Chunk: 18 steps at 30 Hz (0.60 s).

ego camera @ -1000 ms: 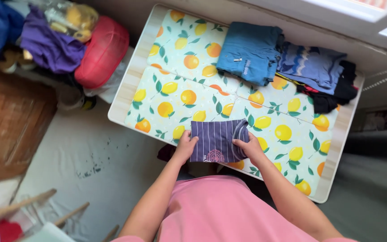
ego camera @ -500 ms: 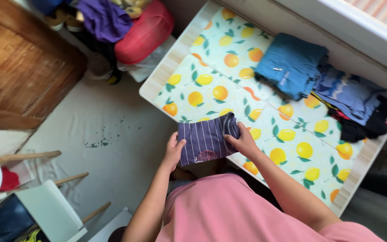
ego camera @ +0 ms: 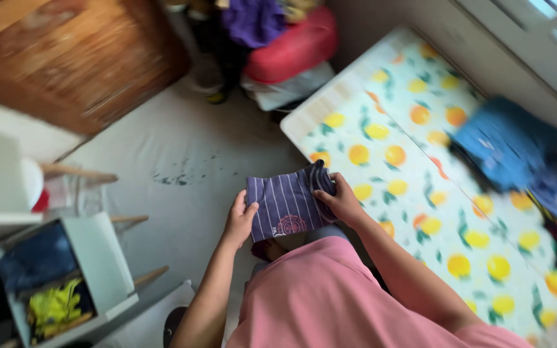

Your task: The person folds an orange shirt, a striped shirt, a blue shirt, and a yellow shirt on a table and places them into a drawer.

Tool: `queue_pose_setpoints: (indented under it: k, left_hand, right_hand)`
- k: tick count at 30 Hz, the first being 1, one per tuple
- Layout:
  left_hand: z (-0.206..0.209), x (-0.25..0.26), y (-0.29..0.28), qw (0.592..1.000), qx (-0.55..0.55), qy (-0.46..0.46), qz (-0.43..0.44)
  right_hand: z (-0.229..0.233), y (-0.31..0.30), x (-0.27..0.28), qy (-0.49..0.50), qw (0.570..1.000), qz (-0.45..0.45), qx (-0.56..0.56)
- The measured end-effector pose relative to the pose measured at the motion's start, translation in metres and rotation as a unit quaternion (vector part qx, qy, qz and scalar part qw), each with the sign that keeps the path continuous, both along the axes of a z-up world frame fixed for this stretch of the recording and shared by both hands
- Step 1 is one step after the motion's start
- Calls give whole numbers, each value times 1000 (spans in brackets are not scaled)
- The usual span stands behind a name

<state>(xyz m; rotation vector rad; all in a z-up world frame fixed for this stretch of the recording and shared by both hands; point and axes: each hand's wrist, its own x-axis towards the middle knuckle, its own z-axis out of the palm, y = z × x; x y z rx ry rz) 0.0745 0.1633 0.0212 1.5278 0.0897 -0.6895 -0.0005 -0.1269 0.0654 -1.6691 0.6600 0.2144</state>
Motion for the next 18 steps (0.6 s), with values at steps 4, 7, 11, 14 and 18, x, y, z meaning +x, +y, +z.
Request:
queue_pose_setpoints:
  k: [4,7,11,14,18]
  left_hand:
    - [-15,22,33,997,-14,-48,64]
    - [-18,39,52,991,14,-65,114]
    - [-2,61,81,979,43,-76,184]
    - [2,83,101,963,61,-109,238]
    - [-2,102,121,944,105,-72,303]
  right_hand:
    - [2,24,60,-7,999,46,-2]
    - [-14,39,109,-40,994,104,-20]
    - [-25,68,181,-59,980,191,21]
    - [-26,95,239,-27,965,254,59]
    - [-17,131,306,4,941,328,85]
